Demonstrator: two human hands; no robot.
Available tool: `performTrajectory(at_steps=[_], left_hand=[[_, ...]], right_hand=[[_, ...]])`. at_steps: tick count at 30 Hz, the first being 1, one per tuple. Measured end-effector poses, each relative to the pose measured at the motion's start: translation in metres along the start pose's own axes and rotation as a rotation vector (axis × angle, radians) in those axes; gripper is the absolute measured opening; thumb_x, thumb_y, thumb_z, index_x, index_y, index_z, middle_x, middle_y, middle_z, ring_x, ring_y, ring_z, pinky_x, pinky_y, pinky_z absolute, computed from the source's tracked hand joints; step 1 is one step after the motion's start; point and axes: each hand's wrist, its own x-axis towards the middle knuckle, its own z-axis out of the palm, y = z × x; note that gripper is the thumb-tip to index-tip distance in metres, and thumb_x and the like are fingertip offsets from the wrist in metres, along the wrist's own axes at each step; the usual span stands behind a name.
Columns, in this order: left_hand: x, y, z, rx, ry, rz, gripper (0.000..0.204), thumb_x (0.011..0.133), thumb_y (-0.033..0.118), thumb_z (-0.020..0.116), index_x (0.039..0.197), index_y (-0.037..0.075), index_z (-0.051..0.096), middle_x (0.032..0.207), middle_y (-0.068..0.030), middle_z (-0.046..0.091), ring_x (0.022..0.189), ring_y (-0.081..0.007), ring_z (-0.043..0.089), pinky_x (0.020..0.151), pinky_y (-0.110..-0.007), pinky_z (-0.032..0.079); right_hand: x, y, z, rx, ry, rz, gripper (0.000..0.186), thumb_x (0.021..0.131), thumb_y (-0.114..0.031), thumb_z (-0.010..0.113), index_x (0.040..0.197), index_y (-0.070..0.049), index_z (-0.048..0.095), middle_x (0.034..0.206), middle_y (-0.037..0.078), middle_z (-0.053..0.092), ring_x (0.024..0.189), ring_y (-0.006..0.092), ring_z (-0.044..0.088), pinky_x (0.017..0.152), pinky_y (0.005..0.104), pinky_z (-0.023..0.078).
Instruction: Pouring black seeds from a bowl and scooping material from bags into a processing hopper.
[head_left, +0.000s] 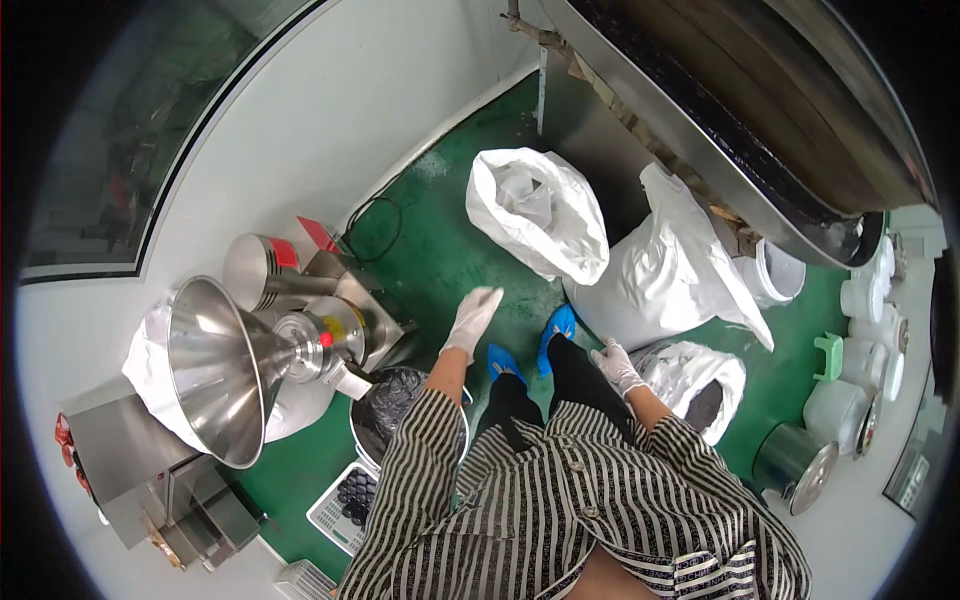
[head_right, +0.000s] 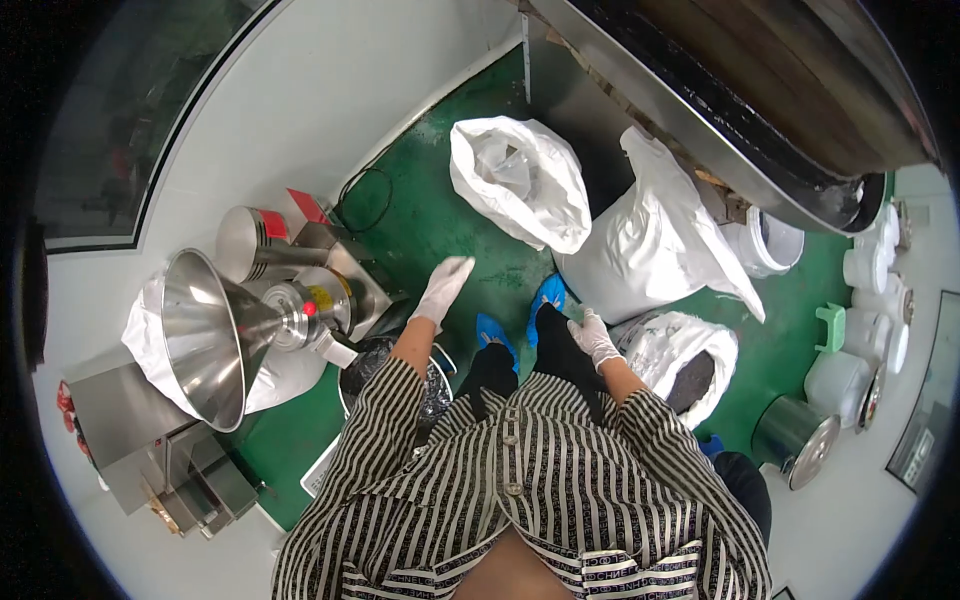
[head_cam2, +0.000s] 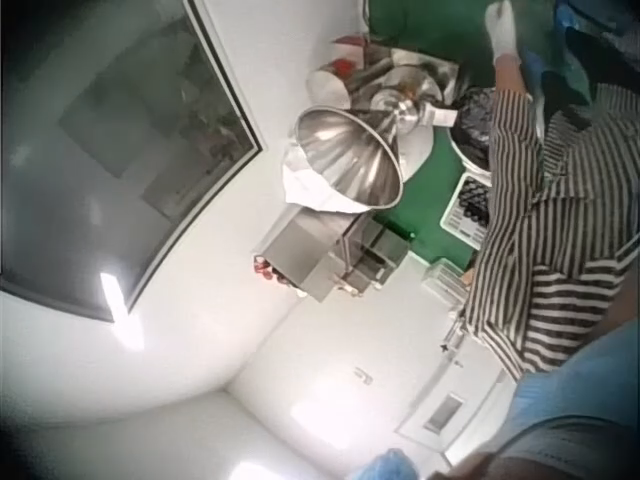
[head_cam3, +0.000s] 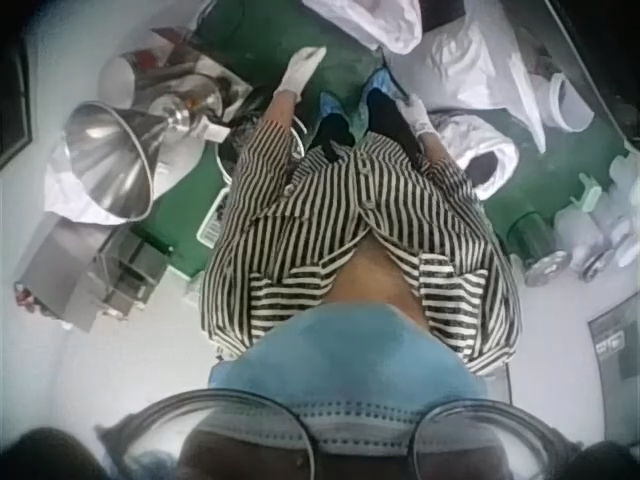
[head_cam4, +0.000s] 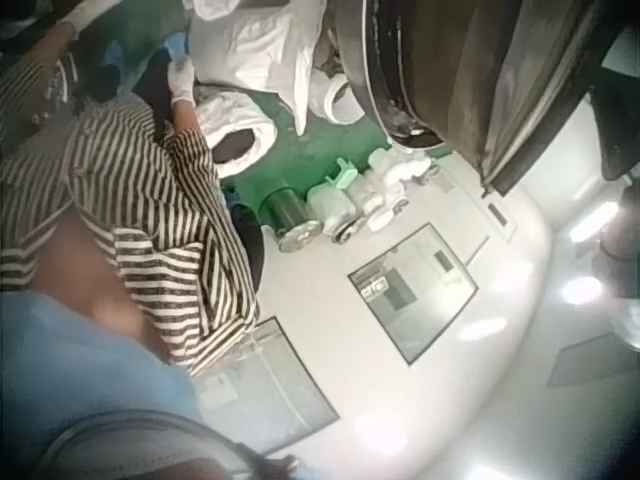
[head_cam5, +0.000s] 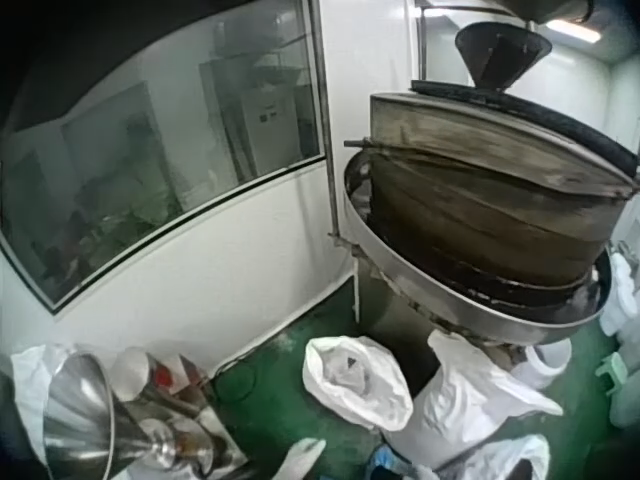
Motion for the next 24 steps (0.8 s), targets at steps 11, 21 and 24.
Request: performTrajectory(at_steps=[11,21,24], left_hand=[[0.139,0.087,0.047,-0.900,0.074,-0.300,0.049,0.078,0.041,0.056,0.105,0.001,0.049,0.084,-0.0074,0.050,0.068,-0.0138,0.047,0.064,-0.026,0.042],[0.136,0.072,0.009,-0.933,-0.042,-0.320,0.022,0.075,0.017,0.058,0.092,0.002,0.058,0.076,-0.0030,0.053,0.067,-0.0108,0.049,0.065,-0.024,0.042],[0.141,0.038,-0.006,-0.414,0.077,-0.020,0.026,0.077,0.022,0.058,0.091,-0.001,0.057,0.083,-0.0055,0.056,0.070,-0.0118,0.051,0.061,-0.025,0.042]], right_hand=[[0.143,-0.184,-0.090,-0.115,0.366,-0.392,0.075,0.069,-0.011,0.059,0.132,-0.010,0.018,0.119,0.025,0.035,0.109,0.0395,0.036,0.092,0.0403,0.032],[0.136,-0.210,0.001,-0.325,0.155,-0.742,0.023,0.082,-0.023,0.049,0.090,-0.003,0.058,0.081,0.018,0.056,0.077,0.0345,0.054,0.070,0.0391,0.043],[0.121,-0.227,0.034,-0.329,0.092,-0.654,0.029,0.079,-0.016,0.050,0.103,0.001,0.052,0.089,0.022,0.053,0.086,0.0342,0.052,0.077,0.0384,0.042]])
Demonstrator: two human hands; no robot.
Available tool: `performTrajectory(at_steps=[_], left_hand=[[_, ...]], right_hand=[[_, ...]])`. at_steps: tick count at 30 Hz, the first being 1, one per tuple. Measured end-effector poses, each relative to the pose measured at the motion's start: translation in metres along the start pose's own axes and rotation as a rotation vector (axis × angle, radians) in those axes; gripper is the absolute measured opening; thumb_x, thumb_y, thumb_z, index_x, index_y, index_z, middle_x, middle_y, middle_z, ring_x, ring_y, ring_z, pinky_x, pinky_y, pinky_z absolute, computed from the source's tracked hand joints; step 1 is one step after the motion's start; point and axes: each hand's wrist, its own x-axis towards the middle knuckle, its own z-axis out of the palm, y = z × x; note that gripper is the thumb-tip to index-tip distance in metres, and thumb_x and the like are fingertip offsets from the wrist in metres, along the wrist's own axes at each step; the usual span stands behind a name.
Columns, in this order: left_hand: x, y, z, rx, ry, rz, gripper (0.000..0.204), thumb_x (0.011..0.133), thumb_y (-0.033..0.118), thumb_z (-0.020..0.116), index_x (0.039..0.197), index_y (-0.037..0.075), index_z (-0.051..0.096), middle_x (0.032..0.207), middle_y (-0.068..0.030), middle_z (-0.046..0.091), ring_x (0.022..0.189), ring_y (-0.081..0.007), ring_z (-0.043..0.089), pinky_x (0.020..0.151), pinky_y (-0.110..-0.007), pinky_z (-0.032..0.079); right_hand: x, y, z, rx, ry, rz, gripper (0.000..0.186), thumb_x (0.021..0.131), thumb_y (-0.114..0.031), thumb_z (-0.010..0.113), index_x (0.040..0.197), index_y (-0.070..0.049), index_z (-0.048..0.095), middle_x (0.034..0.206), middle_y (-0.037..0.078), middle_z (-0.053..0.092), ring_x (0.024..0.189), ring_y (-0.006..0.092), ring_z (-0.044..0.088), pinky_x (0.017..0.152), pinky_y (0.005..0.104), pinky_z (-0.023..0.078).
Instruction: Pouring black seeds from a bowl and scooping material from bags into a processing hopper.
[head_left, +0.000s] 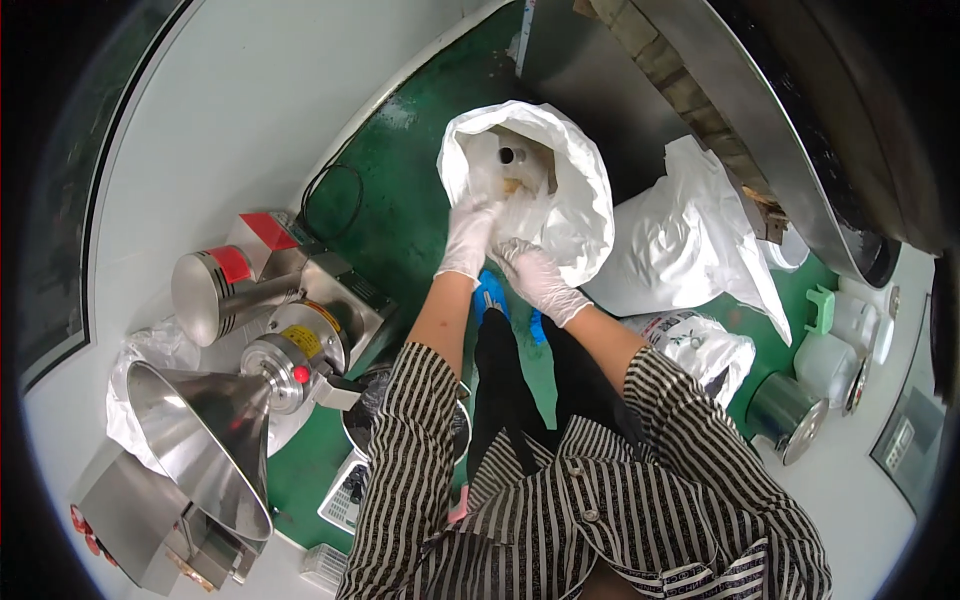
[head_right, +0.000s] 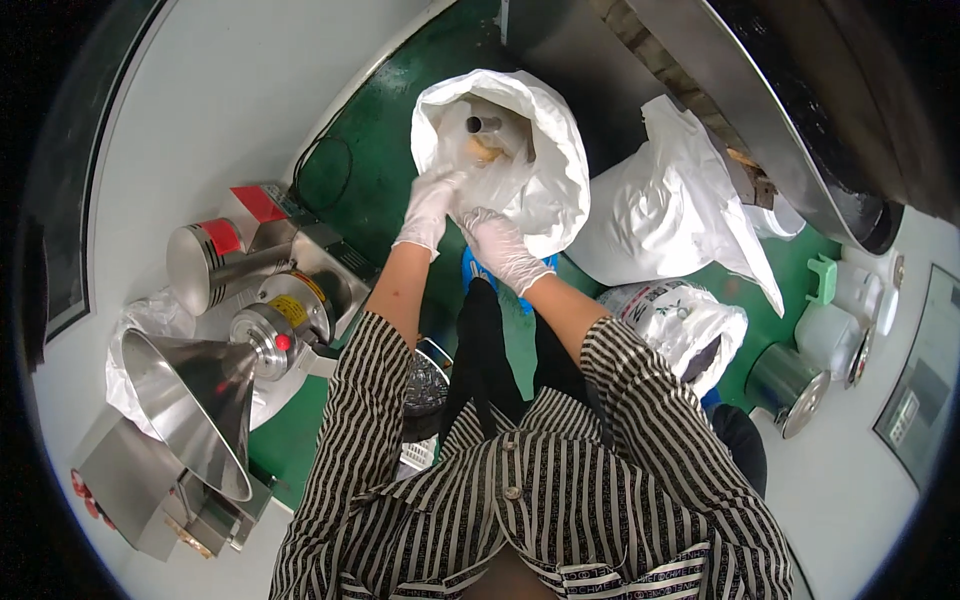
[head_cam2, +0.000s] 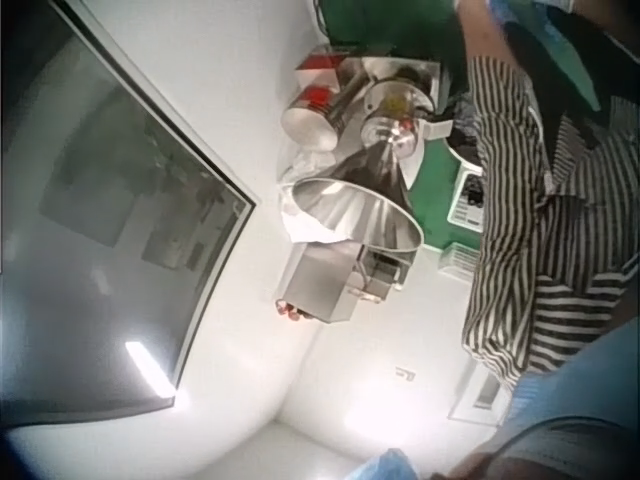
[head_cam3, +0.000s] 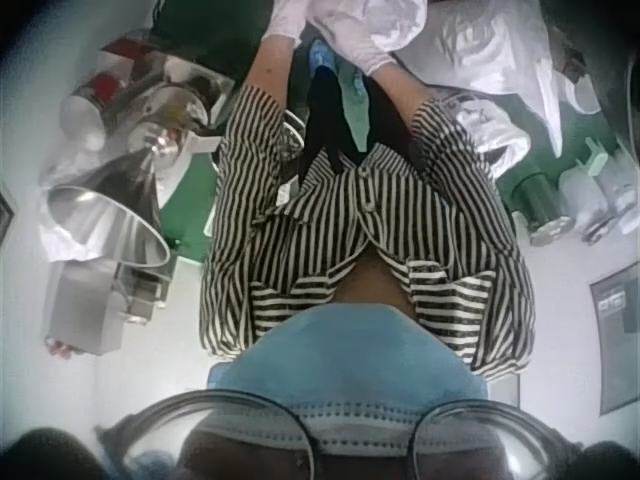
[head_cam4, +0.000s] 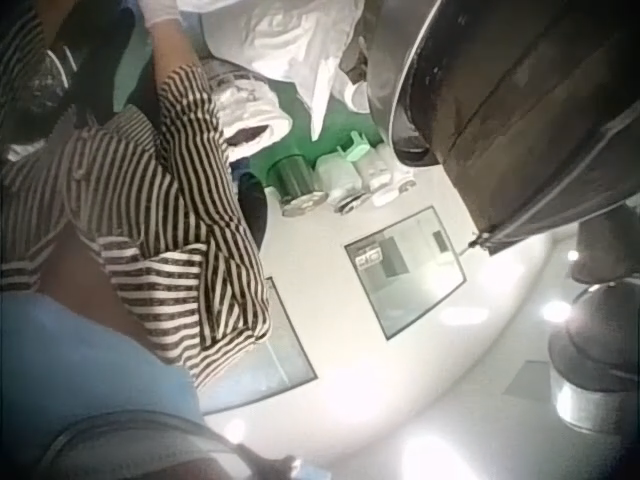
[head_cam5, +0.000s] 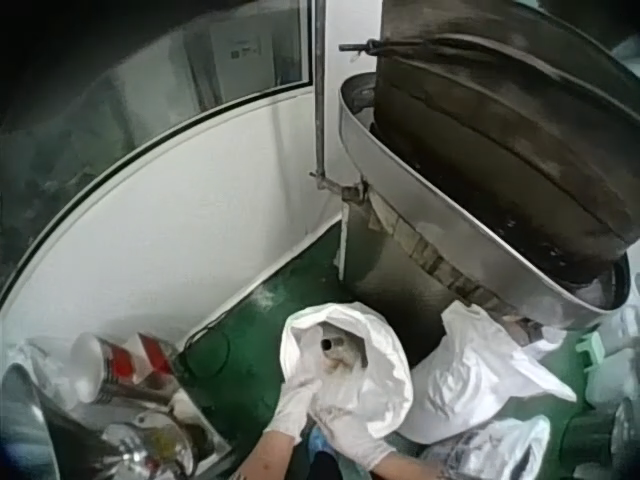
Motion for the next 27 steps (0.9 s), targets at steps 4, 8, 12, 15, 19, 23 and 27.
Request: performTrajectory(at_steps=[4,8,12,15,19,23,27], left_hand=[[0.035,0.006,-0.048,-0.486,-0.105,0.092,0.020,0.082,0.010,0.050,0.095,-0.003,0.058,0.087,-0.0071,0.059,0.076,-0.0125,0.055,0.070,-0.023,0.044],[0.036,0.024,-0.048,-0.447,-0.130,0.030,0.029,0.084,0.022,0.050,0.099,-0.002,0.056,0.092,-0.0085,0.058,0.080,-0.0154,0.055,0.072,-0.027,0.044],[0.002,0.013,-0.046,-0.349,0.008,-0.077,0.071,0.083,0.048,0.042,0.129,-0.002,0.021,0.125,-0.0245,0.035,0.113,-0.0304,0.039,0.095,-0.039,0.029],[-0.050,-0.022,-0.047,-0.303,0.114,-0.128,0.078,0.082,0.053,0.040,0.130,-0.003,0.012,0.131,-0.0244,0.026,0.119,-0.0316,0.032,0.101,-0.037,0.022],[-0.117,-0.093,-0.037,-0.108,-0.002,-0.322,0.039,0.086,0.044,0.041,0.060,0.016,0.032,0.056,0.0068,0.028,0.045,-0.0052,0.022,0.040,-0.023,0.017],[-0.213,-0.143,0.053,0.217,-0.385,-0.458,0.052,0.080,0.045,0.052,0.111,0.003,0.047,0.100,-0.0076,0.052,0.089,-0.0168,0.052,0.076,-0.029,0.040],[-0.310,-0.166,0.179,0.649,-0.747,-0.261,0.069,0.077,0.047,0.054,0.123,-0.001,0.034,0.117,-0.0179,0.044,0.108,-0.0244,0.042,0.090,-0.033,0.033]], right_hand=[[-0.020,-0.018,0.002,0.064,0.168,0.056,0.038,0.078,-0.013,0.051,0.113,0.000,0.046,0.095,0.023,0.050,0.094,0.0345,0.049,0.085,0.0374,0.039],[-0.058,-0.018,-0.023,0.123,0.335,0.222,0.040,0.078,-0.015,0.052,0.115,-0.002,0.044,0.106,0.022,0.048,0.101,0.0323,0.046,0.089,0.0370,0.035],[-0.150,0.024,-0.002,0.508,-0.097,0.562,0.033,0.077,-0.023,0.051,0.102,-0.001,0.054,0.092,0.020,0.057,0.091,0.0337,0.053,0.082,0.0366,0.040],[-0.247,0.058,0.013,0.449,-0.081,0.730,0.031,0.076,-0.024,0.050,0.095,0.000,0.057,0.091,0.021,0.058,0.090,0.0342,0.053,0.080,0.0370,0.041],[-0.362,0.086,0.020,0.284,0.417,0.911,0.036,0.071,-0.020,0.054,0.102,-0.001,0.053,0.100,0.022,0.055,0.094,0.0348,0.051,0.081,0.0375,0.040],[-0.467,0.172,-0.004,-0.134,0.842,1.243,0.051,0.069,-0.019,0.059,0.115,-0.003,0.042,0.109,0.026,0.046,0.100,0.0386,0.046,0.085,0.0389,0.038],[-0.533,0.256,-0.026,0.032,0.818,1.521,0.069,0.068,-0.032,0.064,0.121,-0.002,0.032,0.109,0.026,0.046,0.101,0.0383,0.047,0.085,0.0429,0.039]])
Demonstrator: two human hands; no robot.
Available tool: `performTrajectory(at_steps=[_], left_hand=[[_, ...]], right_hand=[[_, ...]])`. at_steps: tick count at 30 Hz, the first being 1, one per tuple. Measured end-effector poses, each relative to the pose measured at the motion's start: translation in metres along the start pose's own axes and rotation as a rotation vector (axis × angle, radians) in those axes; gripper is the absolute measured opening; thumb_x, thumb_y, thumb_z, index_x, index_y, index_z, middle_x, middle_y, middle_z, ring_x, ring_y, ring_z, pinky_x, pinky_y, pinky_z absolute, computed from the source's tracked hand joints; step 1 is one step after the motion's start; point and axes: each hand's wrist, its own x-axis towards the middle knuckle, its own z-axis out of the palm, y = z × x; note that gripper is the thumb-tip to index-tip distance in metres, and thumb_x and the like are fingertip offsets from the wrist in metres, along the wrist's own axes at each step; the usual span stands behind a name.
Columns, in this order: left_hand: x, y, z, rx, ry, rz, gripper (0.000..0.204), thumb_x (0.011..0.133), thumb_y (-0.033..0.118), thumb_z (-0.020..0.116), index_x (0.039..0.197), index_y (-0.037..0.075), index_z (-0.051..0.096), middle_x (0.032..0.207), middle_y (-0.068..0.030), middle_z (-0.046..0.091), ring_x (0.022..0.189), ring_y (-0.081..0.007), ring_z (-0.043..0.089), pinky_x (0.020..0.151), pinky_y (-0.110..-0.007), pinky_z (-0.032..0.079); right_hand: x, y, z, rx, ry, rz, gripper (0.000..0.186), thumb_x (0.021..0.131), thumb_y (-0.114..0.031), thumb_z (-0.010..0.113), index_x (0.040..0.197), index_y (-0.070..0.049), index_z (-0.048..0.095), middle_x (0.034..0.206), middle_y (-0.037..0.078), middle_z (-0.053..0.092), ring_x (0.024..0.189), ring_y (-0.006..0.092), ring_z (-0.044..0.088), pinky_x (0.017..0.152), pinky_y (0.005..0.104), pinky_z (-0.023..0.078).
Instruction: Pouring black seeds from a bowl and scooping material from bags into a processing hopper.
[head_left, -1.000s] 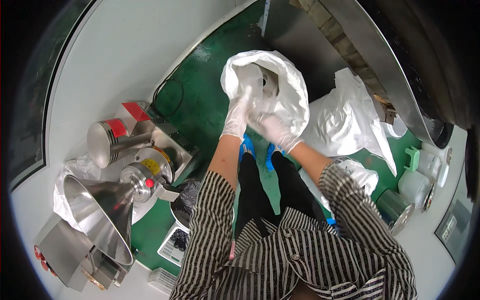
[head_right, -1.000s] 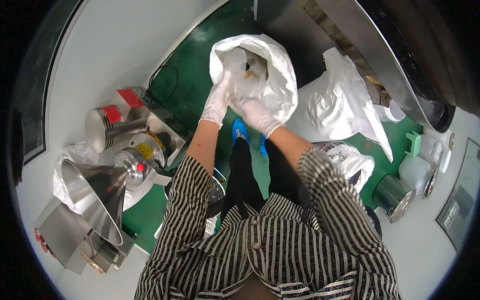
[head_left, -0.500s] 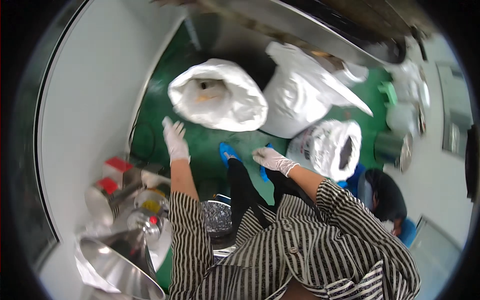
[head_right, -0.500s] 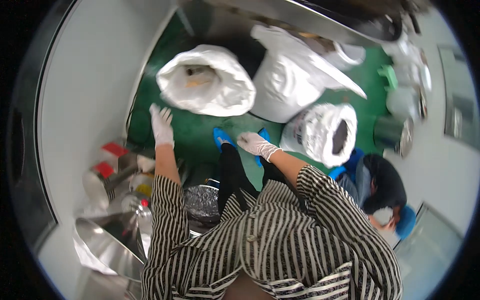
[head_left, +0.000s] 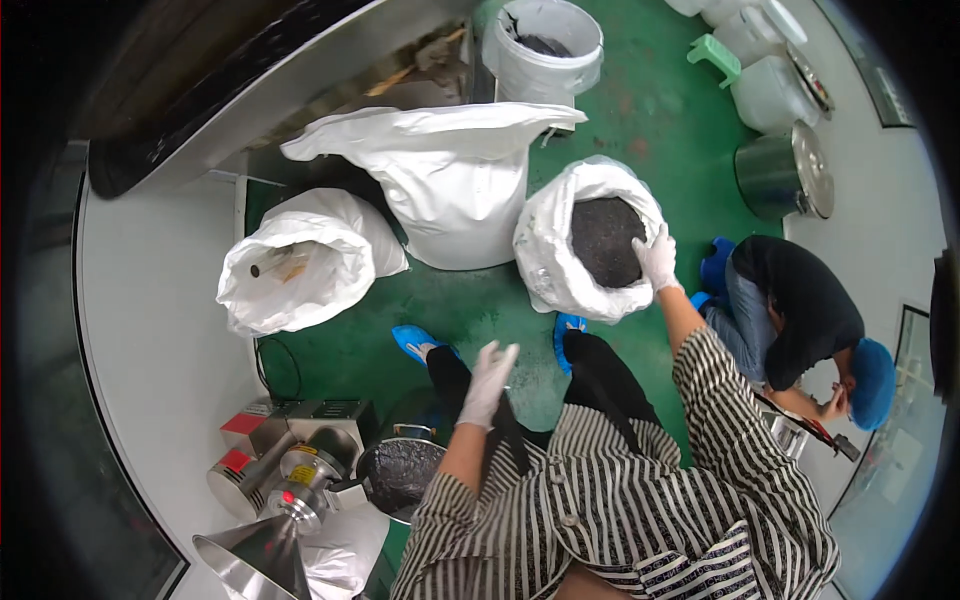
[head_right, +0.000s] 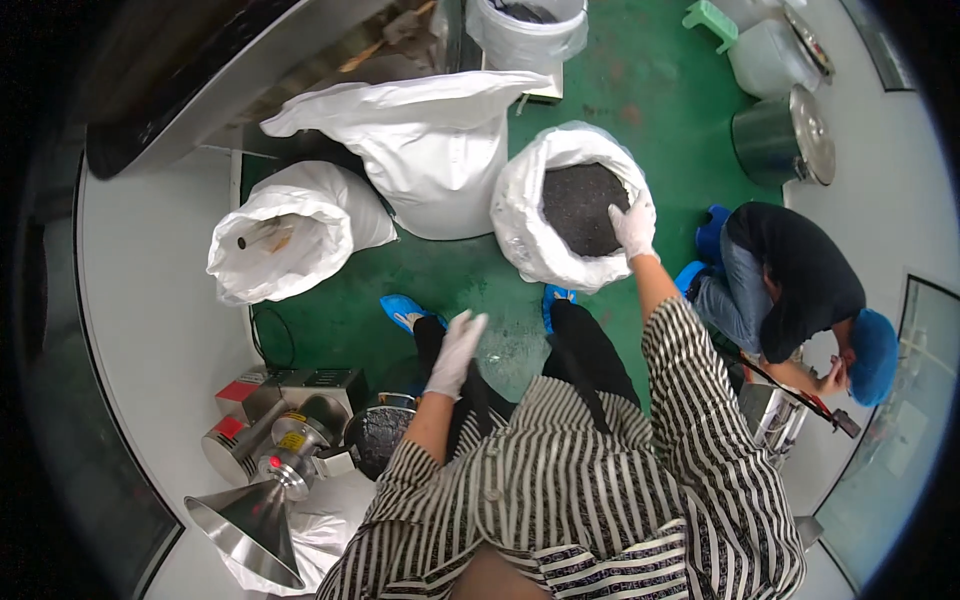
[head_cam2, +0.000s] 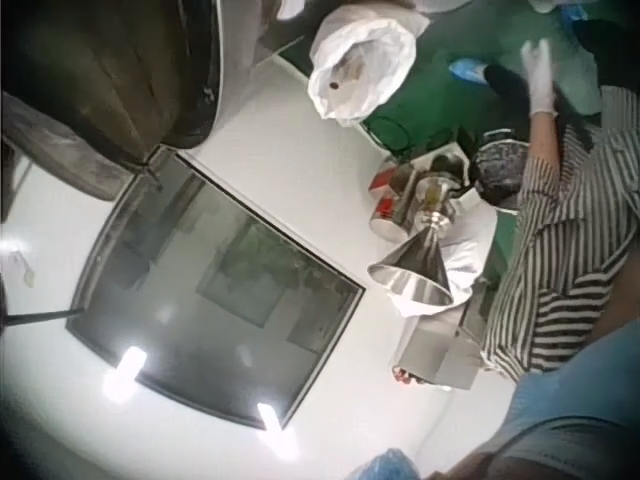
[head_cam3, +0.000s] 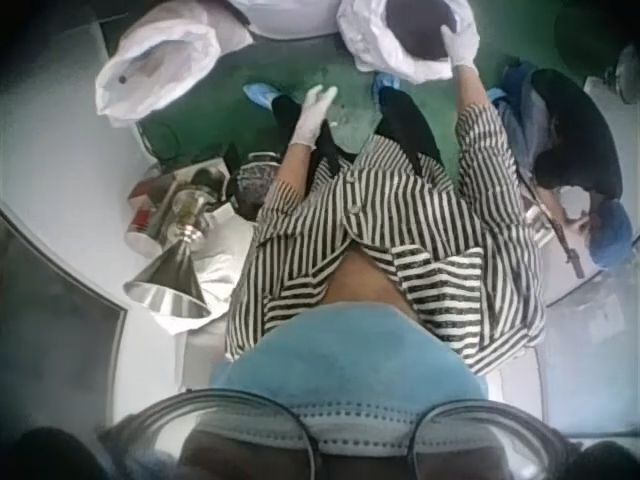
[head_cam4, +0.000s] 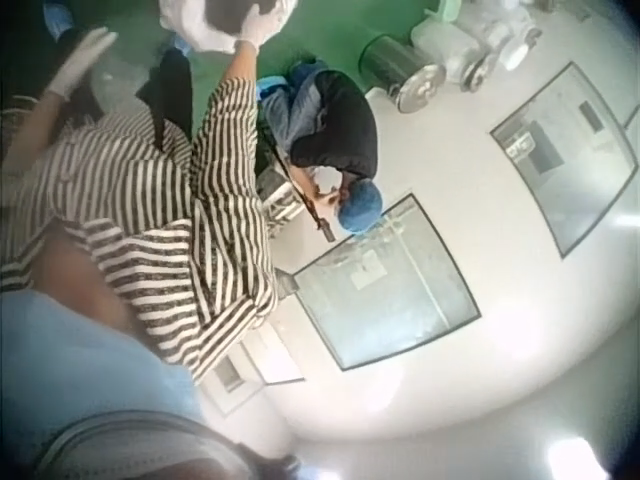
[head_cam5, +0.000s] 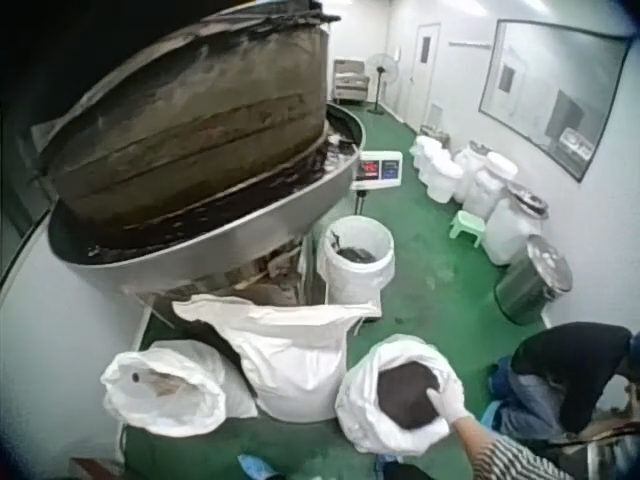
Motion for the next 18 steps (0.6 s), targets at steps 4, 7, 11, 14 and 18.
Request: performTrajectory(at_steps=[4,7,11,14,18], left_hand=[[0.056,0.018,0.104,-0.081,0.131,0.013,0.090,0.072,0.038,0.065,0.131,-0.002,0.011,0.128,-0.0254,0.028,0.119,-0.0296,0.032,0.097,-0.034,0.028],[0.099,0.013,0.150,0.040,0.426,0.164,0.075,0.069,0.024,0.067,0.123,-0.010,0.027,0.121,-0.0247,0.038,0.113,-0.0282,0.039,0.093,-0.031,0.033],[0.119,0.012,0.153,0.076,0.383,0.238,0.051,0.071,0.019,0.064,0.110,-0.008,0.044,0.105,-0.0199,0.052,0.098,-0.0252,0.052,0.083,-0.031,0.040],[0.096,0.036,0.152,-0.090,0.307,0.263,0.034,0.076,0.019,0.058,0.100,-0.004,0.051,0.091,-0.0136,0.058,0.082,-0.0194,0.055,0.073,-0.030,0.042],[0.074,0.045,0.140,-0.282,0.321,0.271,0.027,0.082,0.020,0.054,0.094,-0.004,0.052,0.084,-0.0057,0.056,0.076,-0.0103,0.049,0.068,-0.024,0.040]], right_hand=[[0.059,0.039,0.035,0.099,-0.160,0.104,0.067,0.069,-0.042,0.062,0.116,-0.003,0.035,0.106,0.027,0.048,0.100,0.0403,0.048,0.083,0.0445,0.040],[0.095,0.081,0.071,0.218,-0.214,0.014,0.077,0.068,-0.043,0.062,0.121,0.003,0.031,0.109,0.030,0.047,0.102,0.0406,0.047,0.085,0.0410,0.040],[0.110,0.100,0.094,0.587,-0.199,0.035,0.067,0.070,-0.036,0.063,0.116,0.004,0.037,0.099,0.024,0.055,0.092,0.0320,0.055,0.078,0.0358,0.043],[0.103,0.096,0.065,0.407,-0.193,-0.082,0.038,0.074,-0.027,0.061,0.097,0.000,0.047,0.083,0.019,0.057,0.080,0.0329,0.056,0.070,0.0380,0.042],[0.059,0.059,0.033,0.232,-0.176,-0.270,0.030,0.078,-0.021,0.054,0.100,-0.002,0.045,0.083,0.023,0.057,0.081,0.0390,0.055,0.069,0.0421,0.043]])
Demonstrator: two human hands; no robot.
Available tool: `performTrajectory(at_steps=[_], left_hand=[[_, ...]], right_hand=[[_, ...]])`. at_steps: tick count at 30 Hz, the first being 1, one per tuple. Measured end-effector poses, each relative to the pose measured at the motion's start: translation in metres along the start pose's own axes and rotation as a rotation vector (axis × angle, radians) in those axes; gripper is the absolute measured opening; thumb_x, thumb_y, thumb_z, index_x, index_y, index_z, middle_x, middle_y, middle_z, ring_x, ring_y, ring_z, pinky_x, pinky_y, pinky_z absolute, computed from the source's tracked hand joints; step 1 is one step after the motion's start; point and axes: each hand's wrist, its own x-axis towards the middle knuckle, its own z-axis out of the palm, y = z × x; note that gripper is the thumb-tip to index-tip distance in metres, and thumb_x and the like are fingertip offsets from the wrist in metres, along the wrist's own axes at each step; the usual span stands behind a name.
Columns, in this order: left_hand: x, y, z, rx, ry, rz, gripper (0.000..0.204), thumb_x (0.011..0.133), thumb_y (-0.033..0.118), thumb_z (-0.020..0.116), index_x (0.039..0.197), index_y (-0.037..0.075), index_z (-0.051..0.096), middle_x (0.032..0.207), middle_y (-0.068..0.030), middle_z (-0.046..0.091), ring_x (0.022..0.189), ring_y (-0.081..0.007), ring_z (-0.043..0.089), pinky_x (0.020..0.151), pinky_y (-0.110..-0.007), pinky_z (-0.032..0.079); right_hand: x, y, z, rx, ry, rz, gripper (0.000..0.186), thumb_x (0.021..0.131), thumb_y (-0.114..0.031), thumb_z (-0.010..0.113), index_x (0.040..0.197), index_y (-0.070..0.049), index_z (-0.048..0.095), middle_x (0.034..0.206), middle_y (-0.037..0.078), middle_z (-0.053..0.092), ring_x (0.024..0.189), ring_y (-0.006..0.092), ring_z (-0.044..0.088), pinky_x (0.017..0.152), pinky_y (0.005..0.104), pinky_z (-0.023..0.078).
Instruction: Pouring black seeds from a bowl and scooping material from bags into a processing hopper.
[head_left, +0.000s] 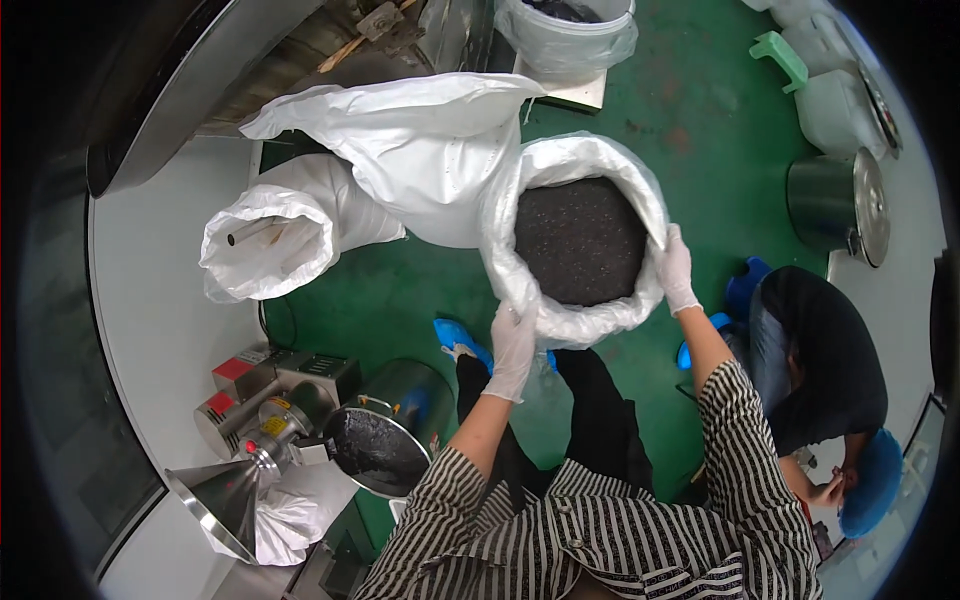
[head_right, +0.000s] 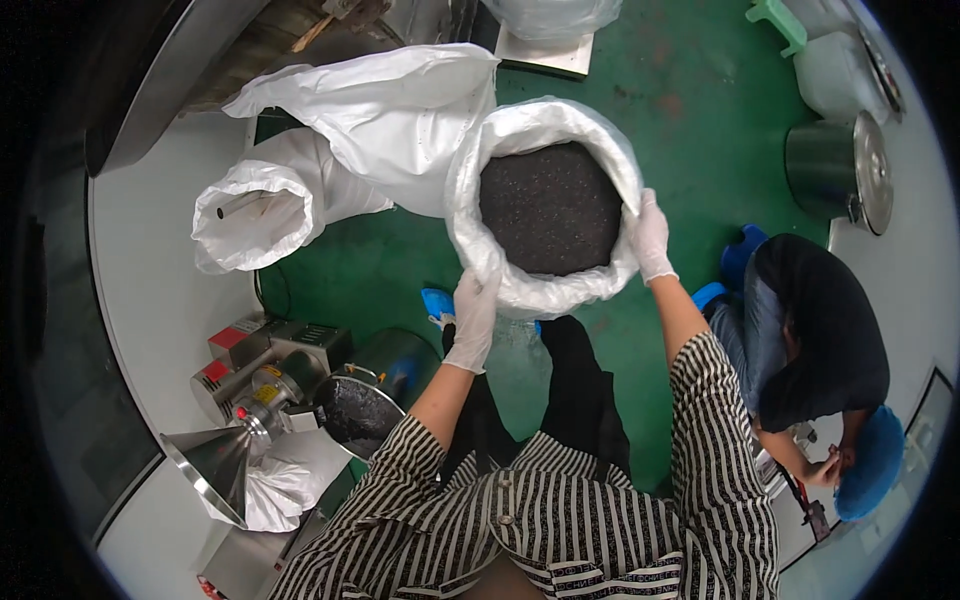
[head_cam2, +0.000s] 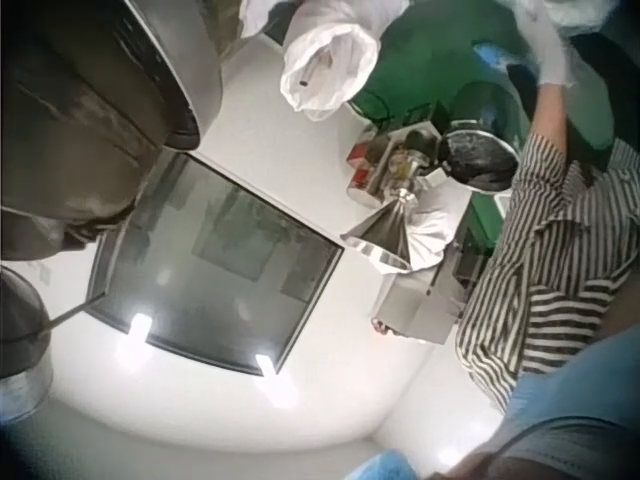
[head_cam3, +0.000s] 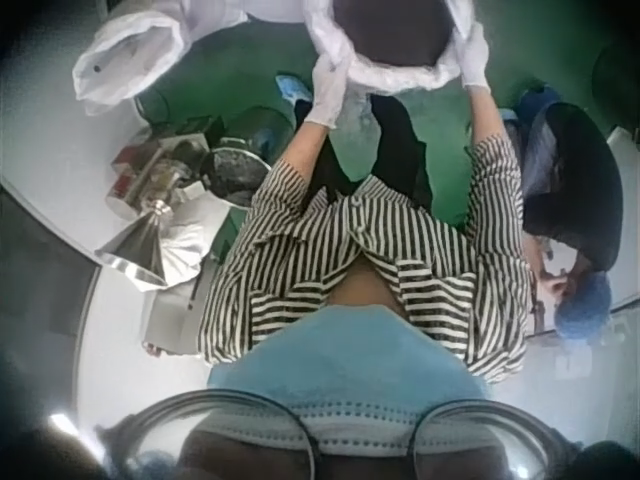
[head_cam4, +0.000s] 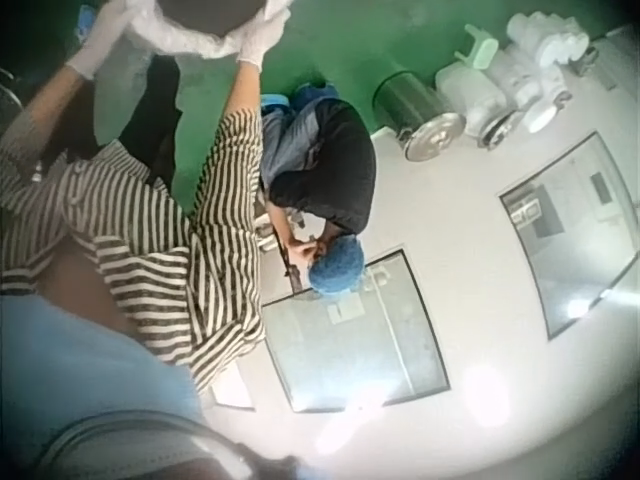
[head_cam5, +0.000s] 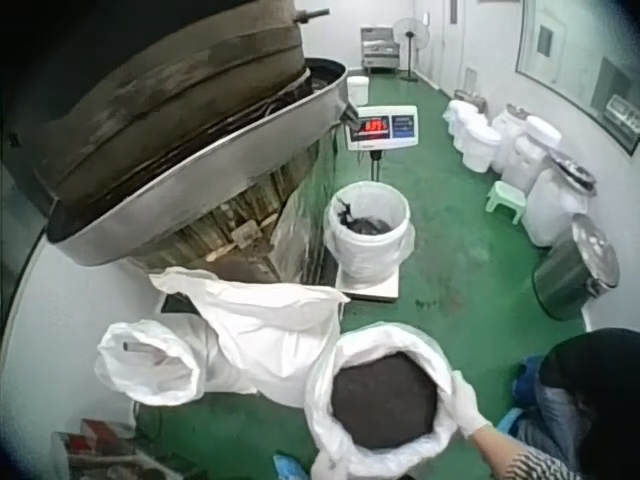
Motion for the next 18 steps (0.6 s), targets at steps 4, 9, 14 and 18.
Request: performTrajectory(at_steps=[4,9,14,18], left_hand=[[-0.010,-0.021,0.007,0.201,0.207,0.056,0.036,0.079,0.022,0.058,0.100,-0.005,0.048,0.093,-0.0087,0.054,0.084,-0.0144,0.050,0.075,-0.026,0.040],[-0.001,-0.045,0.038,0.108,0.132,0.146,0.051,0.074,0.020,0.061,0.112,-0.007,0.041,0.107,-0.0151,0.048,0.098,-0.0218,0.047,0.084,-0.031,0.038],[0.010,-0.048,0.035,-0.246,0.114,-0.017,0.044,0.079,0.012,0.050,0.116,-0.007,0.038,0.109,-0.0140,0.048,0.101,-0.0207,0.046,0.086,-0.030,0.036],[0.001,-0.041,0.014,-0.421,0.019,-0.213,0.036,0.076,0.013,0.053,0.107,-0.004,0.047,0.092,-0.0091,0.054,0.084,-0.0163,0.052,0.073,-0.027,0.041]], right_hand=[[0.017,0.004,-0.017,-0.080,0.007,-0.143,0.043,0.074,-0.025,0.059,0.105,0.000,0.042,0.084,0.022,0.057,0.082,0.0384,0.055,0.070,0.0408,0.043],[0.041,-0.006,-0.016,0.647,-0.391,0.377,0.049,0.075,-0.026,0.059,0.112,0.004,0.048,0.093,0.011,0.058,0.082,0.0202,0.055,0.076,0.0300,0.042],[0.023,-0.010,0.018,0.580,-0.262,0.268,0.049,0.074,-0.029,0.061,0.110,0.003,0.051,0.098,0.009,0.057,0.087,0.0178,0.052,0.078,0.0279,0.040],[-0.003,-0.022,0.008,0.611,-0.221,0.364,0.054,0.071,-0.031,0.064,0.108,0.006,0.050,0.097,0.012,0.056,0.084,0.0185,0.052,0.075,0.0309,0.040]])
